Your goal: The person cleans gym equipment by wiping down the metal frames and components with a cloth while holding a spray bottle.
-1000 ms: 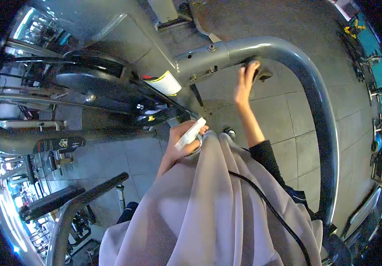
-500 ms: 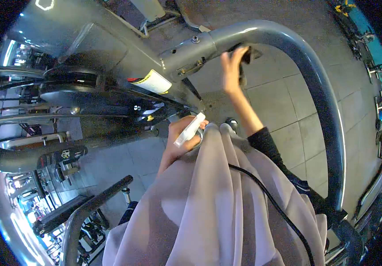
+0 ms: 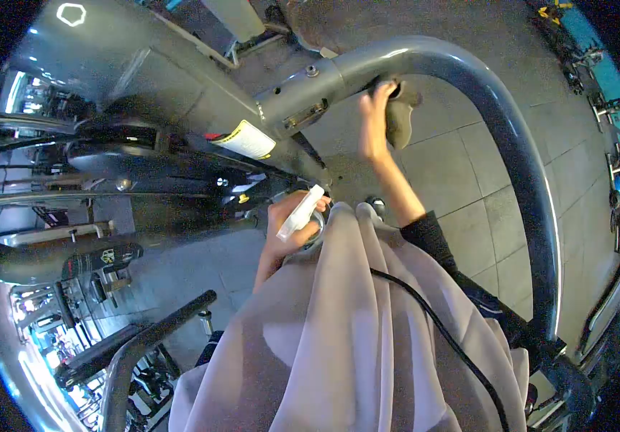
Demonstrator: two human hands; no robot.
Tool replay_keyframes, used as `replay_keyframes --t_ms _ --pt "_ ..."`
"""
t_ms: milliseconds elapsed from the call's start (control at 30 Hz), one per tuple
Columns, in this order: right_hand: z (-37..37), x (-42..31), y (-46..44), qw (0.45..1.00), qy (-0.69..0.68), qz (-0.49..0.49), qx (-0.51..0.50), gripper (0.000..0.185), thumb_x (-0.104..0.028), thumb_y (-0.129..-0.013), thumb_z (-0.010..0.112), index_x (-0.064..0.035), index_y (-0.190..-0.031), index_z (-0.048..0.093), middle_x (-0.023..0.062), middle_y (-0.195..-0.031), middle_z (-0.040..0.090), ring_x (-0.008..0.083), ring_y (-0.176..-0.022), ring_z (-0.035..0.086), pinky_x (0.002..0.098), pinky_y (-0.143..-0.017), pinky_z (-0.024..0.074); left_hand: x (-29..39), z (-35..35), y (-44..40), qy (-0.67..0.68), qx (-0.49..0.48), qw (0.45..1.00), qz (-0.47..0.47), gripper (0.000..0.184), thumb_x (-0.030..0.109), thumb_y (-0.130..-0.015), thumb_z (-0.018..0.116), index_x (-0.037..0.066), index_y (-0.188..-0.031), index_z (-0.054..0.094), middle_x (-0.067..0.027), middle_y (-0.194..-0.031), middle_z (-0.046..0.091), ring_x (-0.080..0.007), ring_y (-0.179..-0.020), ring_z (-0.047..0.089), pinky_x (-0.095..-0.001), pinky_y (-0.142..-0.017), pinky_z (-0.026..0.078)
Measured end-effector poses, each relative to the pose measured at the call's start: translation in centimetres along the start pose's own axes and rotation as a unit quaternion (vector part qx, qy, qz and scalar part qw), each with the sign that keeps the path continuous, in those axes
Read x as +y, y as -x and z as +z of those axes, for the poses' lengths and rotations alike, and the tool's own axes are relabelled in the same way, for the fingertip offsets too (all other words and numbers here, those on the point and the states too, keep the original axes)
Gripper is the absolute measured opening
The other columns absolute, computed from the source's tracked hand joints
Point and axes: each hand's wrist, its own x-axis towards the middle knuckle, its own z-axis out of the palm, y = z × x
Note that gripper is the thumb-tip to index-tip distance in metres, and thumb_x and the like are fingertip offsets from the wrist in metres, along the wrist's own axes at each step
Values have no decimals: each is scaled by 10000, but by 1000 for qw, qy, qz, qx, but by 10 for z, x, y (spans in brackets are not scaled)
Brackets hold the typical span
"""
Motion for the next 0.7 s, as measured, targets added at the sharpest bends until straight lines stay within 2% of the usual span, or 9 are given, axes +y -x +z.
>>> replay_keyframes --t_ms 67,167,233,300,367,433,567,633,700 --pt "-3 2 -5 999 36 -3 -14 791 -379 -946 396 87 -1388 -66 260 -1464 -155 341 -1370 -143 399 -1112 -50 -8 1 0 2 -13 1000 9 295 -39 -605 562 -28 -893 625 -153 -946 651 -239 -904 639 -338 -807 486" --pt "-29 38 -42 994 -69 -45 75 754 -361 -949 397 89 -1390 -18 259 -1477 -104 318 -1382 -113 396 -1114 -33 -7 4 -1 13 -9 1000 15 302 -37 -603 564 -28 -899 627 -152 -945 652 -236 -905 638 -334 -808 485" --pt "-51 29 -56 985 -161 0 56 759 -351 -946 412 88 -1392 -18 237 -1486 -76 271 -1383 -92 375 -1110 -26 0 6 0 10 1 1000 0 316 -34 -598 566 -26 -907 629 -151 -945 652 -234 -899 638 -334 -809 486" --pt "-27 19 -43 991 -81 -42 96 794 -350 -931 447 81 -1397 -29 245 -1483 -86 274 -1385 -92 385 -1113 -32 3 7 1 -6 2 1000 -9 322 -34 -593 565 -22 -908 630 -150 -944 652 -235 -898 638 -332 -811 485" --pt "-3 27 -18 988 94 -125 9 851 -346 -904 490 107 -1381 -51 286 -1463 -122 384 -1367 -124 440 -1108 -54 2 8 2 -1 -1 1000 -5 318 -30 -597 566 -20 -909 631 -150 -944 652 -236 -896 638 -331 -809 485" --pt "13 3 10 975 133 -172 -53 870 -345 -894 499 124 -1370 -59 318 -1446 -126 434 -1352 -128 457 -1106 -46 2 8 3 5 -8 1000 1 315 -27 -601 568 -19 -910 632 -150 -944 652 -237 -895 637 -329 -808 485" --pt "-9 -6 -16 980 147 -133 -32 824 -377 -898 461 144 -1367 27 341 -1442 -88 451 -1351 -112 461 -1108 -22 6 6 3 1 -3 1000 -18 312 -15 -611 573 -22 -917 632 -148 -936 655 -235 -882 640 -320 -796 486" --pt "-28 -22 -48 985 19 -169 33 758 -359 -919 417 140 -1369 65 342 -1446 -30 451 -1355 -98 465 -1109 -10 5 5 4 -1 1 1000 -17 315 -12 -612 575 -23 -922 632 -148 -934 657 -233 -877 640 -318 -793 486" --pt "-43 -32 -63 989 95 -101 49 707 -342 -939 381 117 -1381 72 326 -1454 10 439 -1359 -97 462 -1109 -7 0 4 4 -10 8 1000 -5 319 -5 -612 578 -28 -926 632 -148 -932 659 -230 -872 642 -314 -791 486"
